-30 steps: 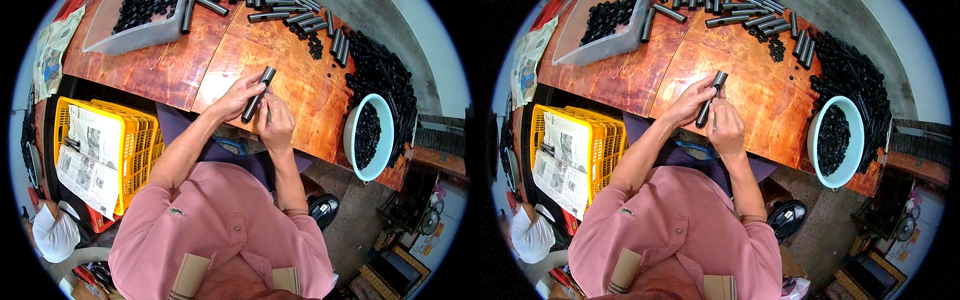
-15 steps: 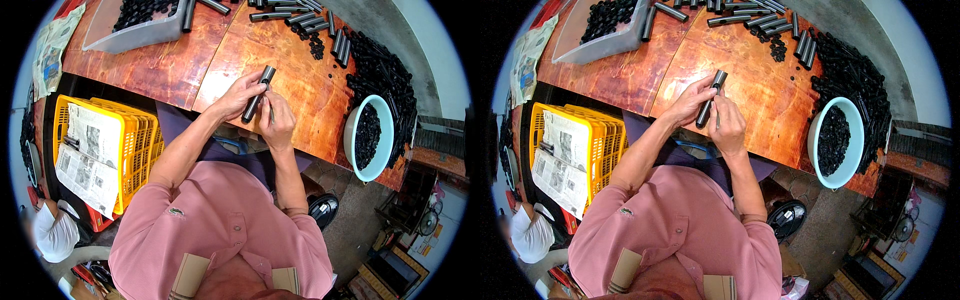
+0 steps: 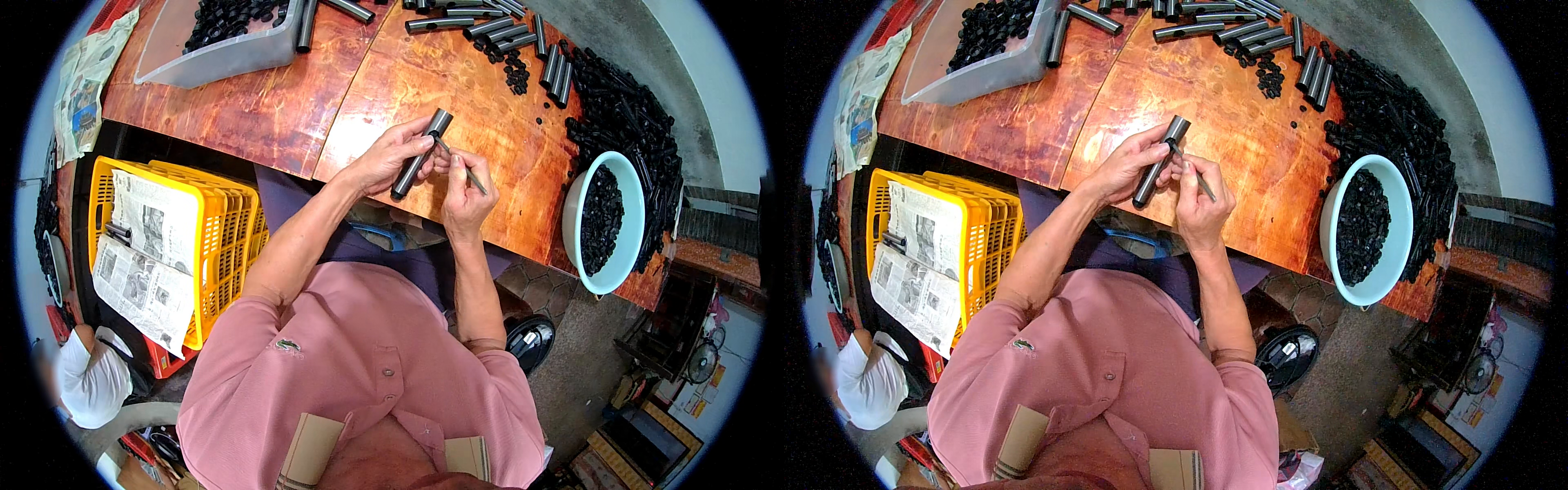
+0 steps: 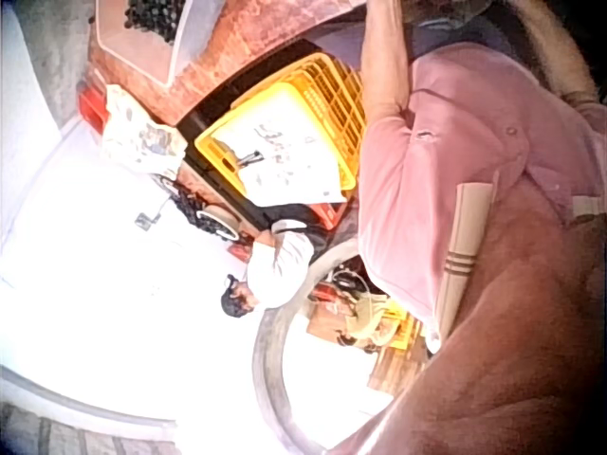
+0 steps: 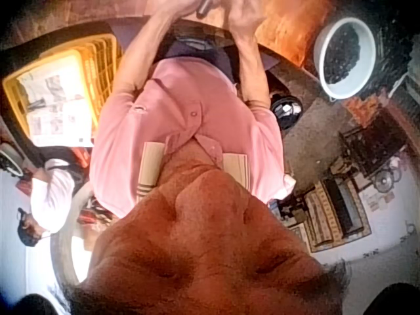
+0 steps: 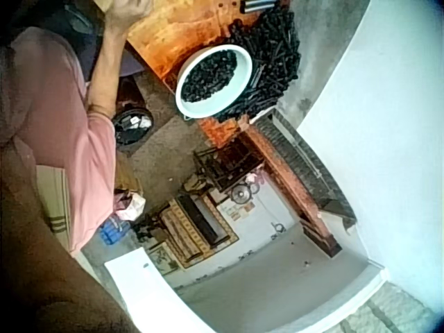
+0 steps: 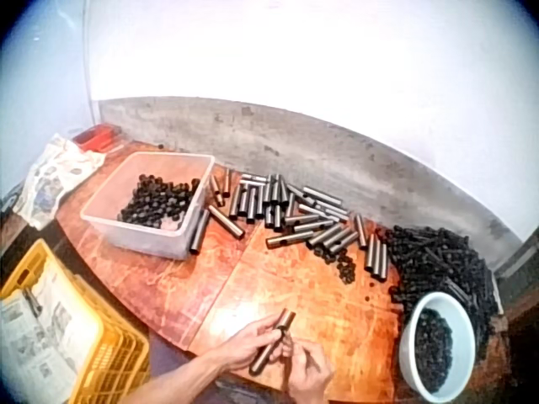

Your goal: The person assembles small cylindrical metal parts with black plastic components at a wooden table. They pick up a metal tube, insert a black piece, and place the assembled unit into a yellow basket.

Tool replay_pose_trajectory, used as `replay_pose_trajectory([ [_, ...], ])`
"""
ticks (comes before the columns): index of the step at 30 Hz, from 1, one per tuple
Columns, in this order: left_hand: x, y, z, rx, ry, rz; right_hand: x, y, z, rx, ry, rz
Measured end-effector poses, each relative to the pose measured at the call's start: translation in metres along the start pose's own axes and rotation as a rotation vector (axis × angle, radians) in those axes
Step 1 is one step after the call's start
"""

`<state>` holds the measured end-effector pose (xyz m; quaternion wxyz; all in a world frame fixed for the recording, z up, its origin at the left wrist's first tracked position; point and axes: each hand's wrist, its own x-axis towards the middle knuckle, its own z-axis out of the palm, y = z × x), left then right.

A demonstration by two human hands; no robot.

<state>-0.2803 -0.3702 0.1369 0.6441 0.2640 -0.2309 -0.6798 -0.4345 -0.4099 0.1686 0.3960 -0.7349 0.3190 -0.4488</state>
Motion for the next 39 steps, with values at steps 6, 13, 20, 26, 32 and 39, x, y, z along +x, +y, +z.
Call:
replay_pose_trajectory([
  [6, 0.001, -0.002, 0.000, -0.029, 0.058, 0.001, 0.001, -0.002, 0.002, 0.083, 0.029, 0.038],
  [13, 0.002, 0.002, -0.003, -0.175, 0.040, -0.026, 0.001, 0.007, -0.008, -0.060, 0.190, -0.097],
  [20, 0.003, 0.003, -0.010, -0.302, 0.071, -0.044, -0.005, 0.004, -0.011, -0.124, 0.129, -0.073],
  [26, 0.004, 0.002, -0.009, -0.291, 0.052, -0.015, -0.006, 0.005, -0.009, -0.193, 0.072, -0.146],
  [32, 0.005, 0.000, -0.010, -0.284, 0.034, 0.002, -0.001, 0.000, -0.006, -0.229, 0.043, -0.275],
  [39, 0.004, 0.003, -0.008, -0.274, 0.036, -0.019, -0.002, -0.006, -0.004, -0.234, 0.009, -0.171],
])
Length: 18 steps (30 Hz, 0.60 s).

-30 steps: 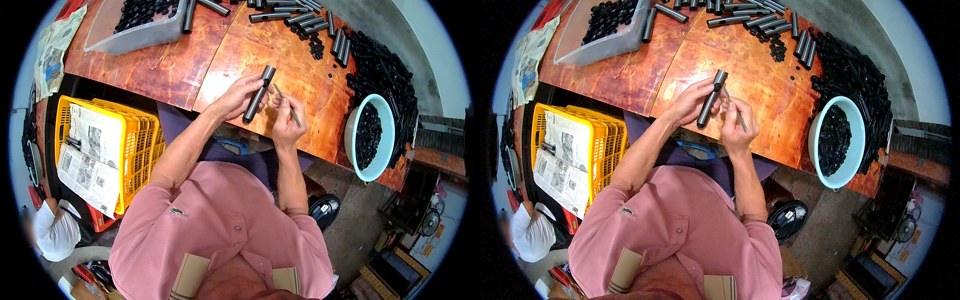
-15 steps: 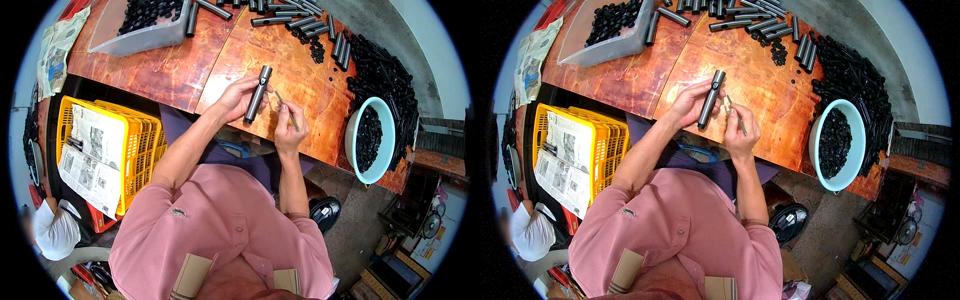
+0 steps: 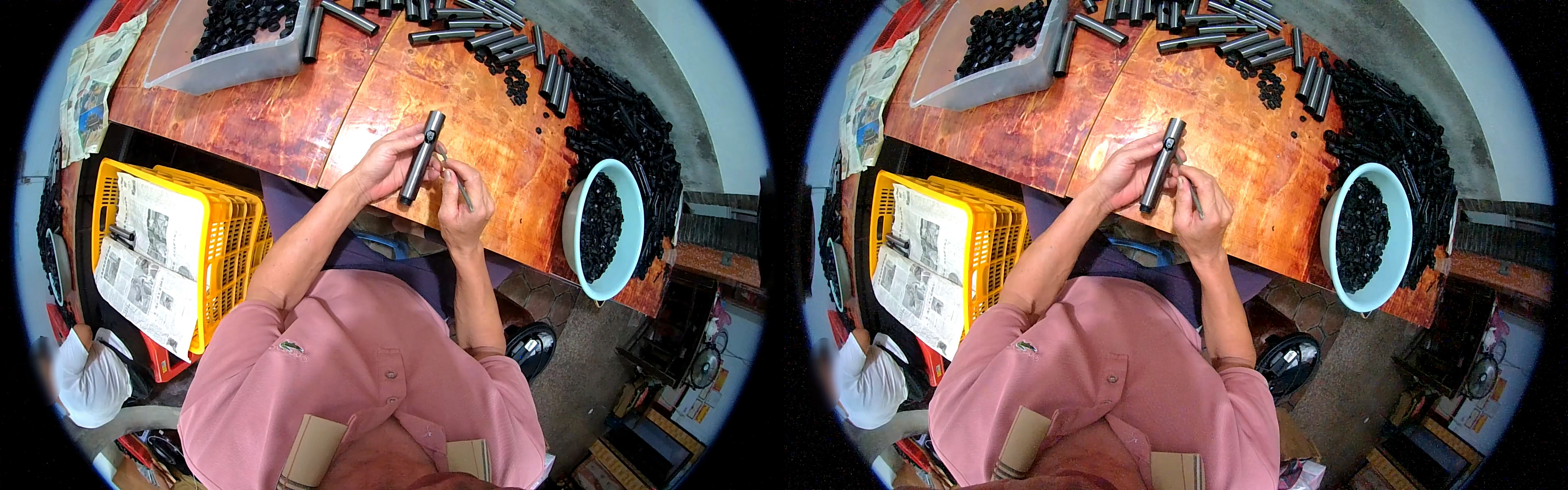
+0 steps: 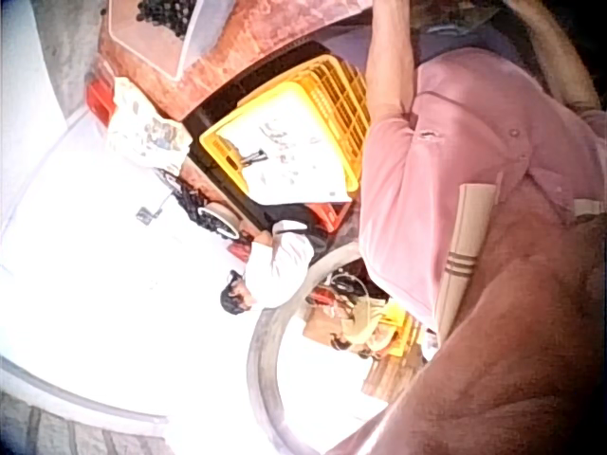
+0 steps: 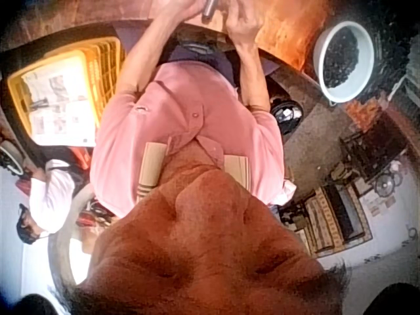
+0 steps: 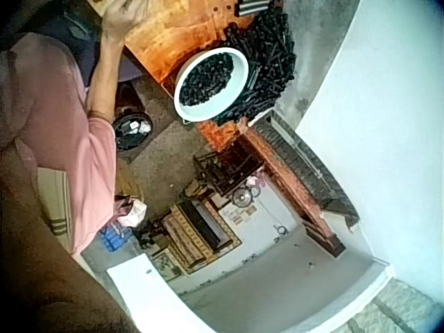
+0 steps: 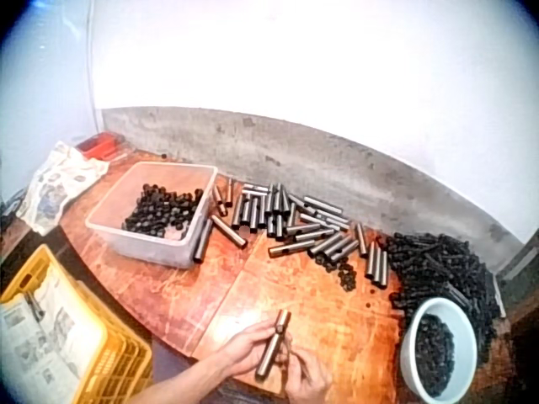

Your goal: The person assembles small cylindrical metal parts with black plastic components at a wooden table. They pick up a metal tube, insert a black piece, and place the assembled unit into a yellow basket.

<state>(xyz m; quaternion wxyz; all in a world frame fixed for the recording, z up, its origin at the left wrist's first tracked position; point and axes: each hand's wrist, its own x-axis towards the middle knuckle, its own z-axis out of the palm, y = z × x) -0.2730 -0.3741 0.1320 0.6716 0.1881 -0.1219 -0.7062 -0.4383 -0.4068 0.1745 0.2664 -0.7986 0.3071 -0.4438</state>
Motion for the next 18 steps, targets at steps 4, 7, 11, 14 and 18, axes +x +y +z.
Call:
replay_pose_trajectory([
  [4, -0.001, 0.001, 0.001, -0.001, 0.037, -0.008, 0.010, 0.013, -0.014, -0.202, 0.044, -0.165],
  [7, -0.001, 0.000, -0.002, 0.001, 0.034, -0.001, 0.018, 0.036, -0.042, -0.512, 0.008, -0.246],
  [11, -0.001, 0.002, 0.000, -0.028, 0.026, -0.005, 0.022, 0.068, -0.083, -0.806, -0.136, -0.223],
  [14, 0.000, 0.001, -0.003, -0.050, 0.023, 0.008, 0.017, 0.079, -0.102, -0.859, -0.305, -0.105],
  [18, 0.001, 0.001, -0.003, -0.076, 0.022, 0.002, 0.010, 0.094, -0.117, -0.892, -0.412, -0.054],
])
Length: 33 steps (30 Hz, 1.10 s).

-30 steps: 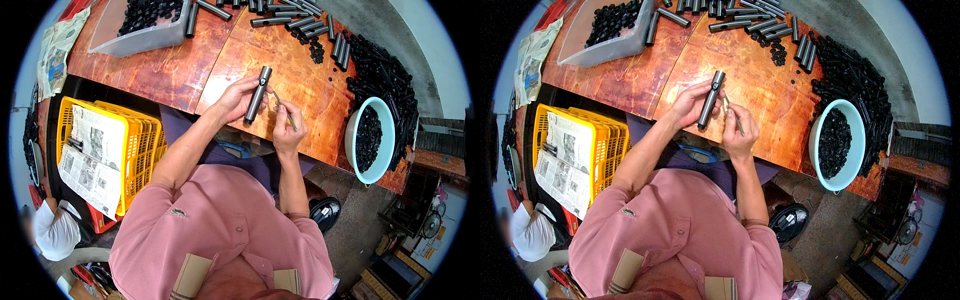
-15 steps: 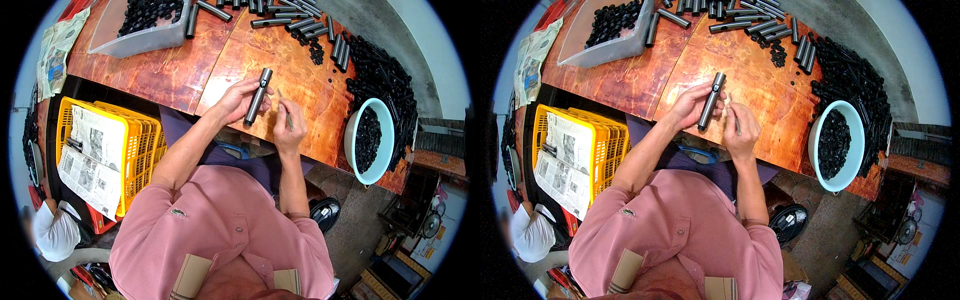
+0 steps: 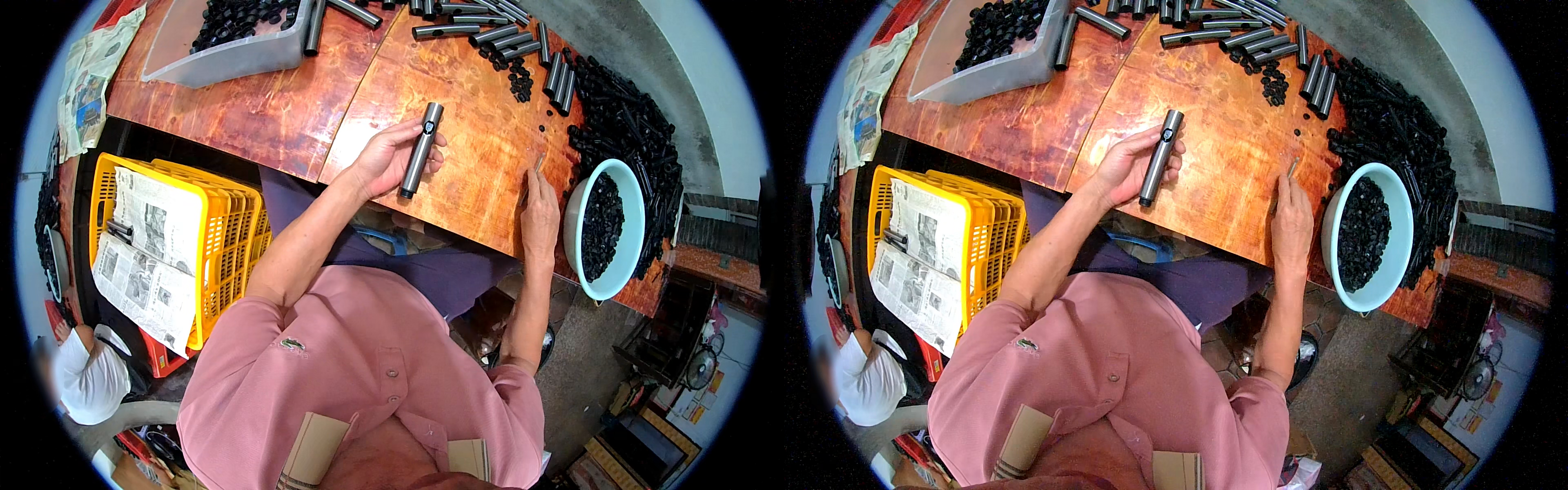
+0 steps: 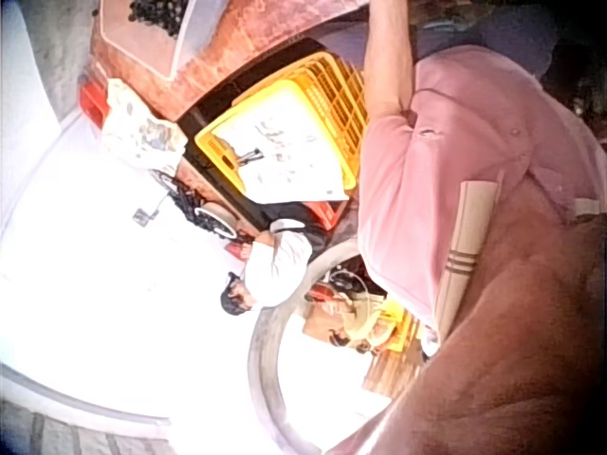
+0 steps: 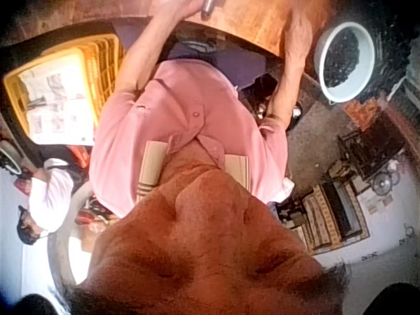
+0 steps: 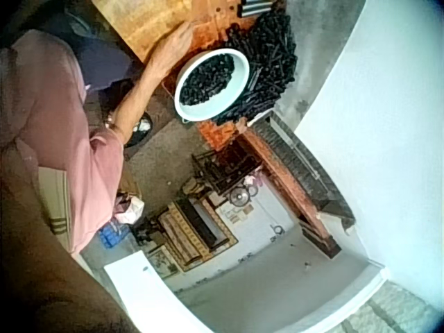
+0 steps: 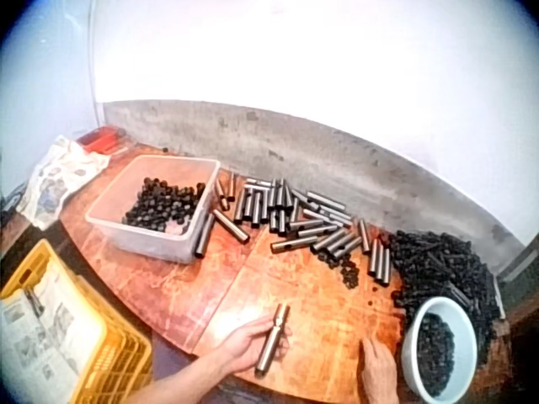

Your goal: The person assembles small cylindrical metal parts with black plastic components at a wooden table. They pick up a metal tube, insert a black piece, and place the assembled unit into a yellow basket.

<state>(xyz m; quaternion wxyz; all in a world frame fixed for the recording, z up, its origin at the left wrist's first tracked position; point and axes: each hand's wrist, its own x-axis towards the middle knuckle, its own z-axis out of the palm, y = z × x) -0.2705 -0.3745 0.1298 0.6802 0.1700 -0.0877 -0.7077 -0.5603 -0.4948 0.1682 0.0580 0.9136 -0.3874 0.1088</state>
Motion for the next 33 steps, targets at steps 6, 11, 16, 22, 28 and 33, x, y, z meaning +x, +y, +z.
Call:
replay_pose_trajectory([
  [6, 0.000, 0.000, 0.000, -0.002, -0.005, -0.001, -0.002, 0.002, -0.002, -0.085, -0.042, 0.089],
  [11, 0.000, 0.000, 0.000, -0.022, -0.018, 0.013, 0.001, -0.027, -0.021, 0.099, 0.089, 0.104],
  [16, 0.000, 0.000, 0.001, -0.009, -0.009, 0.027, -0.008, -0.094, -0.003, 0.909, -0.009, 0.259],
  [22, 0.004, 0.002, 0.001, -0.135, 0.109, 0.071, -0.004, -0.159, 0.012, 1.647, -0.170, 0.365],
  [28, 0.003, -0.002, 0.010, -0.106, 0.222, 0.151, 0.008, -0.173, 0.018, 1.591, 0.179, 0.421],
  [33, 0.008, -0.016, 0.024, -0.191, 0.346, 0.206, 0.036, -0.184, 0.019, 1.464, 0.445, 0.366],
])
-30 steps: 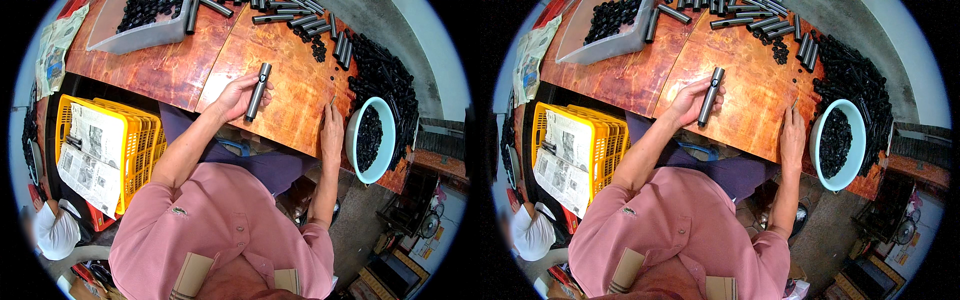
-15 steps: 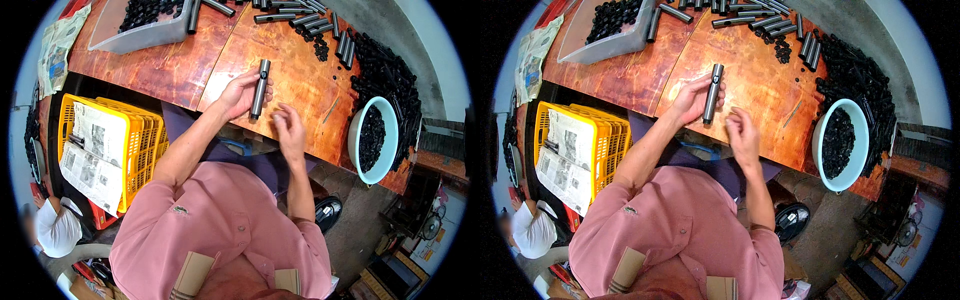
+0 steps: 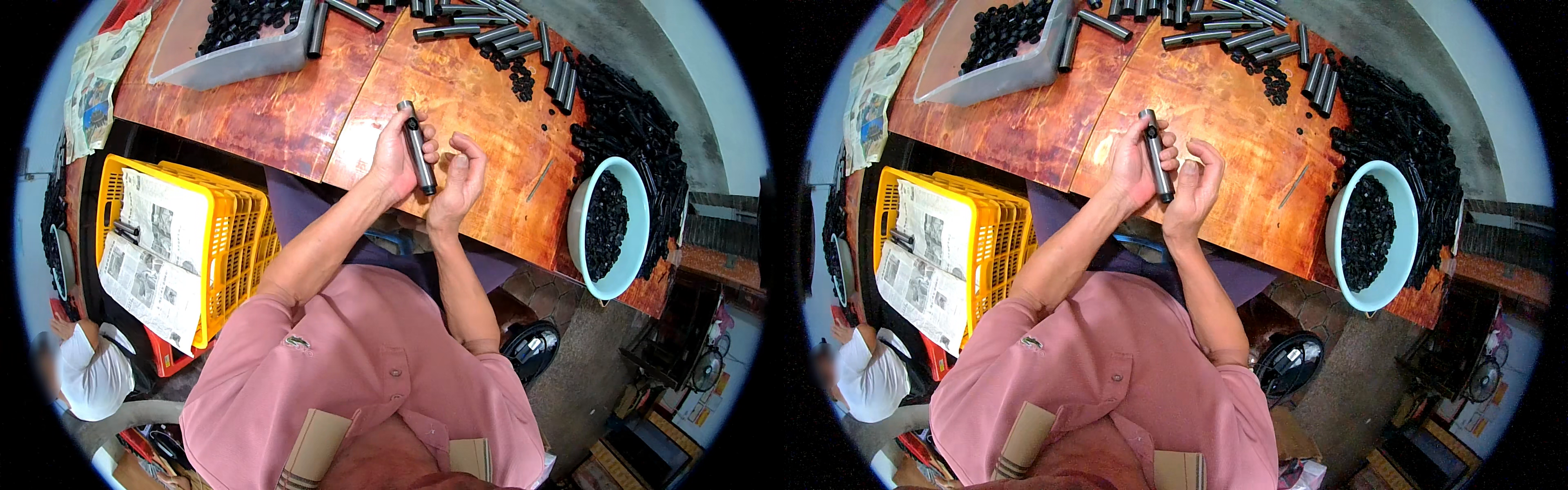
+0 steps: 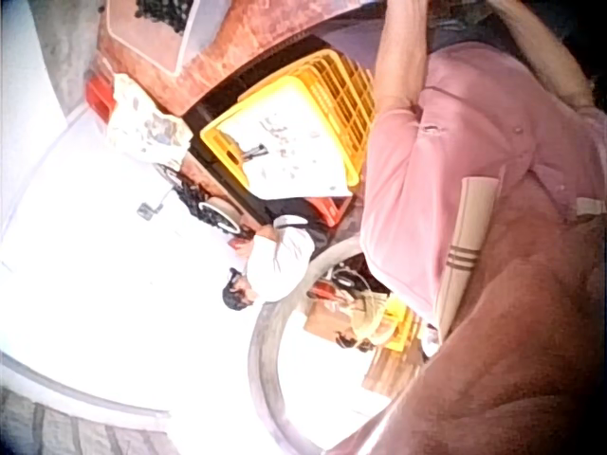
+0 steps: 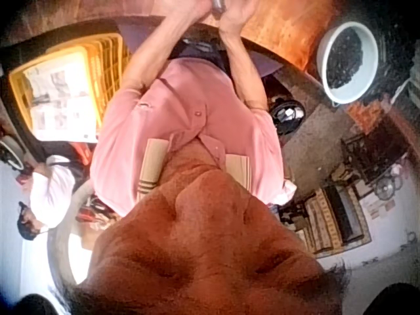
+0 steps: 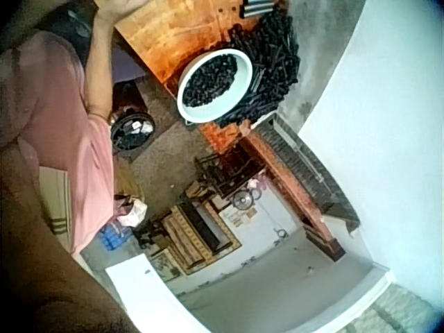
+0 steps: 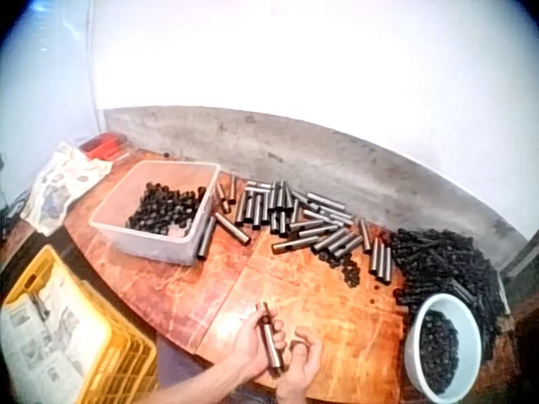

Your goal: The person assembles small cylindrical metal parts with black plastic components at a wooden table. They pick up a metal tube, insert a black piece, and place the assembled unit into a yellow basket.

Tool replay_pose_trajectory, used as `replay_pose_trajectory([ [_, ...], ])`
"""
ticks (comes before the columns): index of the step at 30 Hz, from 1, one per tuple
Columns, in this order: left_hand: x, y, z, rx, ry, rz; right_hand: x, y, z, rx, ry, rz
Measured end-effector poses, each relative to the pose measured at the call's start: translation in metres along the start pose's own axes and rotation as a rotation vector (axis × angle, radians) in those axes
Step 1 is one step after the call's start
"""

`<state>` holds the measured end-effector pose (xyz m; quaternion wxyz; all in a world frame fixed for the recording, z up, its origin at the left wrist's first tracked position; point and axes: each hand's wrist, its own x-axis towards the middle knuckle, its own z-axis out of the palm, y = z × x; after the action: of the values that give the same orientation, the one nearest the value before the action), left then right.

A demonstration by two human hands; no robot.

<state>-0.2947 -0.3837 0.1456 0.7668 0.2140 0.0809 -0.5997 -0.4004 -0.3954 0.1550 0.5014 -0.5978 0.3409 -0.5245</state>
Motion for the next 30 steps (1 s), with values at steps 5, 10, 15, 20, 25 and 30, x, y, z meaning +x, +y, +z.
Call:
replay_pose_trajectory([
  [5, -0.015, -0.001, 0.028, 0.053, 0.019, 0.005, 0.000, -0.006, 0.009, 0.037, 0.031, -0.034],
  [10, -0.038, -0.006, 0.041, 0.098, 0.010, 0.102, -0.004, -0.030, 0.010, -0.168, 0.051, -0.283],
  [15, -0.036, -0.008, 0.033, 0.014, -0.083, 0.168, -0.003, -0.033, 0.013, -0.188, 0.065, -0.310],
  [20, -0.029, -0.003, 0.039, 0.025, -0.001, 0.204, 0.011, -0.041, 0.014, -0.035, -0.086, -0.042],
  [25, -0.019, 0.014, 0.014, -0.035, -0.155, 0.162, 0.006, -0.018, 0.001, -0.250, -0.213, -0.165],
  [30, -0.017, 0.016, 0.005, 0.033, -0.192, 0.142, -0.007, -0.008, -0.010, -0.131, -0.217, 0.017],
])
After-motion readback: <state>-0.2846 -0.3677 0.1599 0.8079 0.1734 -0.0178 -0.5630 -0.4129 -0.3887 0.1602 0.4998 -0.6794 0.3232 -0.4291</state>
